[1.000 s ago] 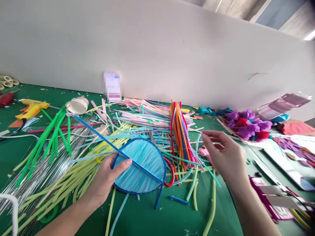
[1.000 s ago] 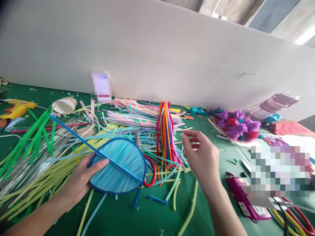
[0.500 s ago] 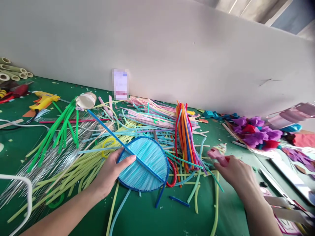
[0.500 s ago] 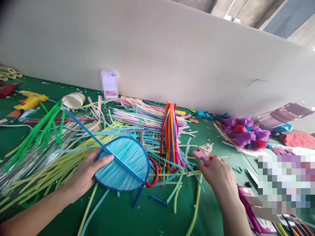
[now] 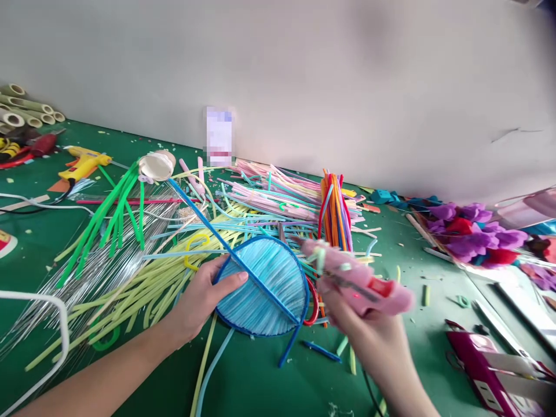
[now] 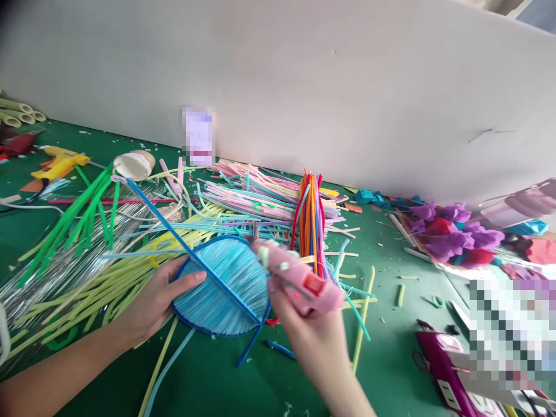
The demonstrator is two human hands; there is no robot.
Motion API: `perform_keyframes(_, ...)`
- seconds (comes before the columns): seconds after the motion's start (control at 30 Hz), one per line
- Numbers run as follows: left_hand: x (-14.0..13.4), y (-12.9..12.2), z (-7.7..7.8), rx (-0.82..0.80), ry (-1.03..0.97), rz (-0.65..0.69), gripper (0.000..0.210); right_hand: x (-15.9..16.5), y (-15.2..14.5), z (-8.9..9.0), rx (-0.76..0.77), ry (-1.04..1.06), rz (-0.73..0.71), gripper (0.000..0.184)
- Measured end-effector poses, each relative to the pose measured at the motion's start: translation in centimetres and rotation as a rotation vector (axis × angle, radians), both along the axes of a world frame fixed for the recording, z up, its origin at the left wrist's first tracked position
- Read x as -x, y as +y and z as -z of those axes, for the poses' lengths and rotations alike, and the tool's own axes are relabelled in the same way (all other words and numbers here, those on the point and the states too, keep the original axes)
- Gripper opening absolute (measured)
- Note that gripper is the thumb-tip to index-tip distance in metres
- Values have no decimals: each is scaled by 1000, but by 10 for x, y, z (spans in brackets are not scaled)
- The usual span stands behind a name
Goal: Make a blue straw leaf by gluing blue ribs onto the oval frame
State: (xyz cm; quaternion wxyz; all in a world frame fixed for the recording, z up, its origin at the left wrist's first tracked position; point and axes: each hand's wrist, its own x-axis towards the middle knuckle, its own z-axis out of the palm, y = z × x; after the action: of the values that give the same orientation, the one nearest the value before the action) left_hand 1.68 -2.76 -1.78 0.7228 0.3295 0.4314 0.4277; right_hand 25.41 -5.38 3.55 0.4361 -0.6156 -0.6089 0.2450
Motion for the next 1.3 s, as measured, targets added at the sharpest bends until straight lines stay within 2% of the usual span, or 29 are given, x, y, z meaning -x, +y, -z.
perform_keyframes(0.1, 0, -1, 2, -24, -21, 5, 46, 34, 5, 3, 42, 76, -215, 29)
perform_keyframes(0.17, 0, -1, 4, -28, -25, 2, 45, 42, 7, 5, 83, 95, -248, 32)
perform_keyframes(0.37, 0, 0, 4, -42, -31, 0, 42, 41, 5, 16, 153, 95, -224, 33)
perform_keyframes(0.63, -1, -1, 1, -55, -18, 10, 37, 47, 4, 17, 165, 20, -188, 33)
perform_keyframes(0.87, -1, -2, 2, -51, -32, 25, 36, 46, 5, 21, 175, 3, -150, 11)
perform_keyframes(1.07, -1, -3, 3, -41, -25, 21, 38, 44, 3, 21, 182, -1, -119, 21)
perform_keyframes(1.3, -1, -3, 4, -36, -16, 17, 39, 42, 5, 24, 173, 3, -102, 24)
